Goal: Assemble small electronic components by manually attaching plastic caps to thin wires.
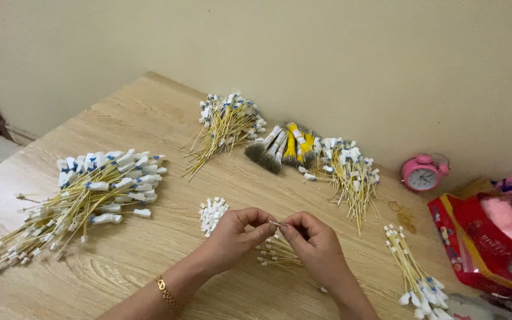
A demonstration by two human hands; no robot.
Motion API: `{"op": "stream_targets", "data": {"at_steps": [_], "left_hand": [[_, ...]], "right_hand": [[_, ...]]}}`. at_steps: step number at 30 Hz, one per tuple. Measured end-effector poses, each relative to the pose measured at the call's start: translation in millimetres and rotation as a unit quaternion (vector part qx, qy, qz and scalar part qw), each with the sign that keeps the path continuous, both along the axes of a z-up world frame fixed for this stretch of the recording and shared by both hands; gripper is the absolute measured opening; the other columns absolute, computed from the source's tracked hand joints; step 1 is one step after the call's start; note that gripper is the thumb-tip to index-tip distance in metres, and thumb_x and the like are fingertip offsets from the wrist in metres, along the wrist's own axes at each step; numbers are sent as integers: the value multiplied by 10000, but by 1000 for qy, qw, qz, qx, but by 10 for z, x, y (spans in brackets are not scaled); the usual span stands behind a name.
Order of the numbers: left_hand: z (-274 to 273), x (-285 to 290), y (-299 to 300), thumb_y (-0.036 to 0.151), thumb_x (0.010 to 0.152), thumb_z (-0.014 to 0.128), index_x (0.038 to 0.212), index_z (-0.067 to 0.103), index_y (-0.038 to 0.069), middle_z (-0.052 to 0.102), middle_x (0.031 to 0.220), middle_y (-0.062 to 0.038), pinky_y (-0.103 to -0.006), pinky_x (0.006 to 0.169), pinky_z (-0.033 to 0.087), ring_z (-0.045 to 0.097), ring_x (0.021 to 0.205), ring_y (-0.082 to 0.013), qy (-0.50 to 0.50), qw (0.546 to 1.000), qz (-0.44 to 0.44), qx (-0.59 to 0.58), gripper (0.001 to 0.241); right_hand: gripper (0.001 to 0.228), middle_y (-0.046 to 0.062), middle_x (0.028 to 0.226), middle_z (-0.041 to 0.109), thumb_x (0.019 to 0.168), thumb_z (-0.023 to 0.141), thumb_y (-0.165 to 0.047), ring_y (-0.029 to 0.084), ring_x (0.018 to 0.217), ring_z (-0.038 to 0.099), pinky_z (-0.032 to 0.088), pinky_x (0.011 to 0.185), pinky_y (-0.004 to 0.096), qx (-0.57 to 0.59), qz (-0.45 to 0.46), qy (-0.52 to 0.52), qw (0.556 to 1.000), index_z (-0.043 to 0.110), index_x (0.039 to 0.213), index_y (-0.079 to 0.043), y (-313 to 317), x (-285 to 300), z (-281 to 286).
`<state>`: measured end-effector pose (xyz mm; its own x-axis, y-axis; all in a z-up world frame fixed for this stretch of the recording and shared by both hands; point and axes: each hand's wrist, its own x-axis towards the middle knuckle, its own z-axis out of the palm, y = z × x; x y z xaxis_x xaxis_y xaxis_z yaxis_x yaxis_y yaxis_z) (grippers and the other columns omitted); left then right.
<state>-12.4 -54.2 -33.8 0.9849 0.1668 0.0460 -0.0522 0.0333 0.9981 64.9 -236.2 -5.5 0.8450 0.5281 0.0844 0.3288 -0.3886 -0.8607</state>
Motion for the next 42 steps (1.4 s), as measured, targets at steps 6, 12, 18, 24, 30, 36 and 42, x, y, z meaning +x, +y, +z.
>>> {"op": "stream_targets", "data": {"at_steps": [6, 12, 18, 24, 30, 36, 42], "left_hand": [[63, -39, -49, 64, 945, 705, 985, 767, -3, 705, 779, -56, -208, 576, 468, 586, 655, -90, 50, 995, 11, -84, 100], [39, -47, -72, 62, 977, 645, 960, 715, -28, 662, 810, -104, -269, 736, 537, 616, 771, -151, 47, 980, -6, -191, 115], [-25, -26, -95, 44, 958, 683, 993, 725, -29, 681, 828, -94, -238, 678, 542, 637, 761, -135, 23, 988, 17, -149, 91], [9, -49, -59, 30, 926, 689, 1075, 715, -22, 704, 910, -108, -285, 781, 589, 669, 844, -167, -17, 990, 26, -137, 160], [22, -44, -48, 66, 939, 681, 996, 737, 10, 716, 837, -94, -257, 718, 596, 688, 806, -156, -6, 997, 36, -73, 97], [-64, -42, -85, 132, 988, 626, 989, 690, 29, 662, 850, -60, -265, 719, 584, 654, 798, -140, -48, 997, 34, -47, 121], [-100, -18, -80, 70, 960, 665, 1053, 726, -21, 705, 878, -109, -302, 759, 578, 648, 793, -175, 1, 983, 28, -182, 144]], "right_hand": [[74, 29, 680, 675, 897, 720, -70, 90, 573, 512, 414, 519, 223, 61, 1, 6, 998, 778, 909, -25, 60, -99, 10], [35, 1, 699, 666, 888, 727, -102, 65, 521, 476, 384, 456, 216, 66, 16, -79, 995, 750, 879, -77, 81, -142, 36], [148, 20, 730, 692, 927, 656, -167, 94, 550, 503, 391, 488, 237, 7, -16, 10, 1000, 763, 966, -73, 102, -162, 105], [116, 3, 713, 672, 932, 659, -153, 84, 542, 510, 402, 478, 240, 4, 3, -17, 1000, 744, 961, -80, 59, -111, 52], [117, 18, 698, 693, 929, 662, -136, 89, 520, 501, 384, 462, 223, 0, 5, 47, 999, 759, 964, -81, 69, -121, 111], [66, -8, 739, 692, 839, 774, -84, 55, 550, 519, 418, 487, 205, 41, 24, -60, 997, 795, 892, -50, 70, -128, 75], [90, 12, 745, 685, 876, 713, -110, 81, 567, 523, 424, 495, 223, 27, 0, -23, 999, 780, 892, -51, 77, -144, 126]]}}
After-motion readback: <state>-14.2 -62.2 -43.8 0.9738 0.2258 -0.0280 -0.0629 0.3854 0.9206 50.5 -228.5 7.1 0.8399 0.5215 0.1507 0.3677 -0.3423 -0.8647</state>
